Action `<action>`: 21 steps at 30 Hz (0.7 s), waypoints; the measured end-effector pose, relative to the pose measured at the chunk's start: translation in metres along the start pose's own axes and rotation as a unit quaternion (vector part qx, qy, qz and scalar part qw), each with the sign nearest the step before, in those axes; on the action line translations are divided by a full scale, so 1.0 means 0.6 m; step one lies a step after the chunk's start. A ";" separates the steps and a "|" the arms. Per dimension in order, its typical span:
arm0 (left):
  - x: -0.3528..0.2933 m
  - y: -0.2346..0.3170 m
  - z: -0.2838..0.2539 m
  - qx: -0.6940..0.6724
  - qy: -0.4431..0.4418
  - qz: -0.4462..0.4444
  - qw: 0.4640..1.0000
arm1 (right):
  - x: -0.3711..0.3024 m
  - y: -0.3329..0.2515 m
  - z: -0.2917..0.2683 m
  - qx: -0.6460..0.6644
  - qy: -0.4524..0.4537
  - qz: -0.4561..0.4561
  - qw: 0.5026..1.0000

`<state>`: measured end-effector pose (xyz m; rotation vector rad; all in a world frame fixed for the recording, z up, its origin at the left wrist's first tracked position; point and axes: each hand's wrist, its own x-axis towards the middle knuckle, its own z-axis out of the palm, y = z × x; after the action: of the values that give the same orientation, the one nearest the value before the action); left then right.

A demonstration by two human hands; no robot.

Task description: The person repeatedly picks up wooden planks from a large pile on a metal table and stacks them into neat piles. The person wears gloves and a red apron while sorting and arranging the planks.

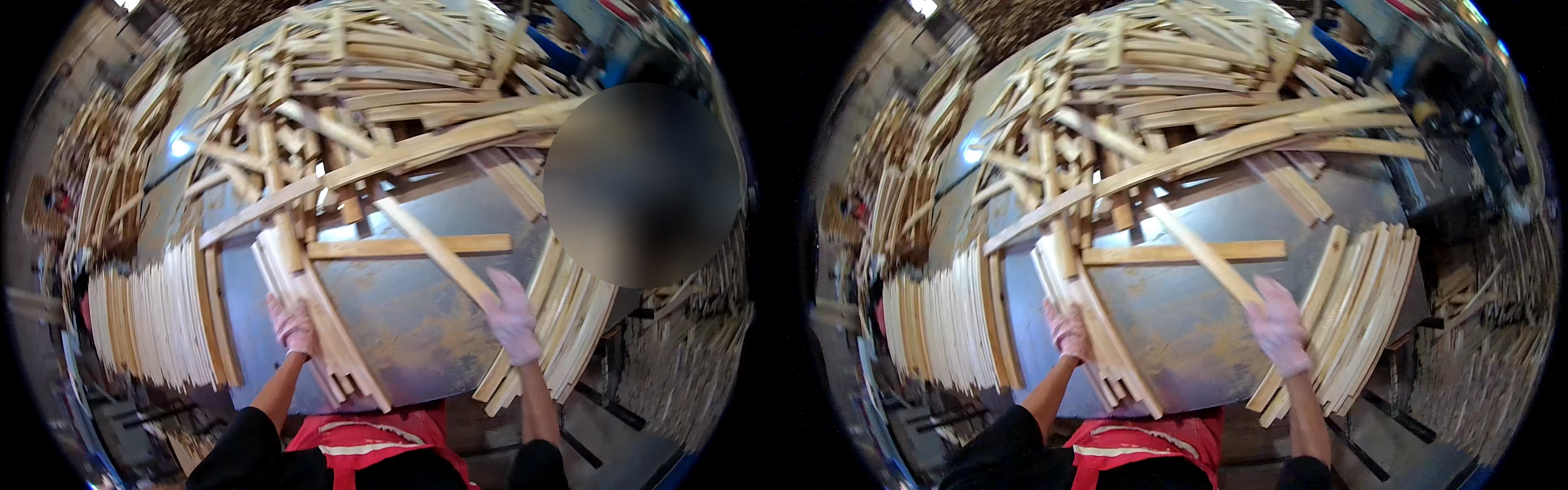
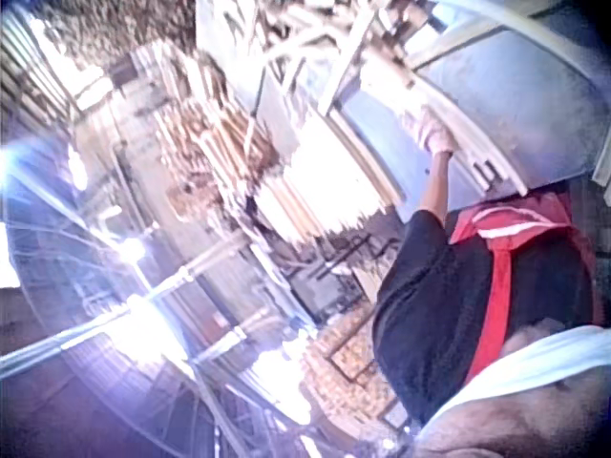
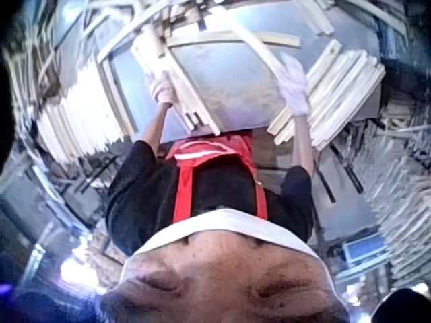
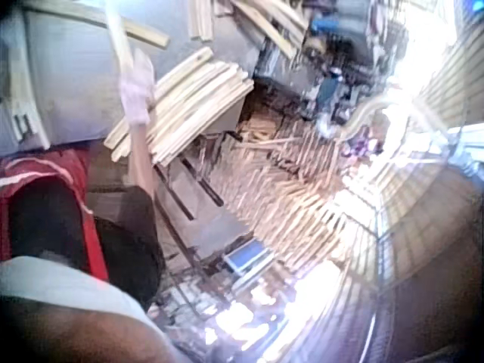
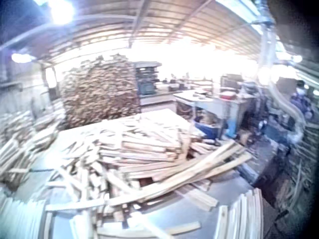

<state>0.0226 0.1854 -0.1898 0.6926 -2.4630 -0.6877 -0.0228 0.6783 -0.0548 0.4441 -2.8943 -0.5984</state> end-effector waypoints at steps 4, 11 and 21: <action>0.014 0.080 -0.040 0.108 -0.128 -0.023 0.986 | 0.143 -0.154 0.000 0.251 -0.146 0.122 0.949; 0.069 0.002 -0.070 -0.109 -0.196 -0.109 0.968 | 0.001 -0.194 -0.141 0.421 -0.125 0.068 0.896; 0.243 -0.007 0.028 -0.353 -0.176 -0.212 0.894 | -0.148 -0.377 -0.098 0.544 -0.305 0.004 0.782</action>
<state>-0.0954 0.1030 -0.1596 0.8532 -2.0950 -1.8965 0.1308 0.4867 -0.1016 0.3679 -3.5351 1.2911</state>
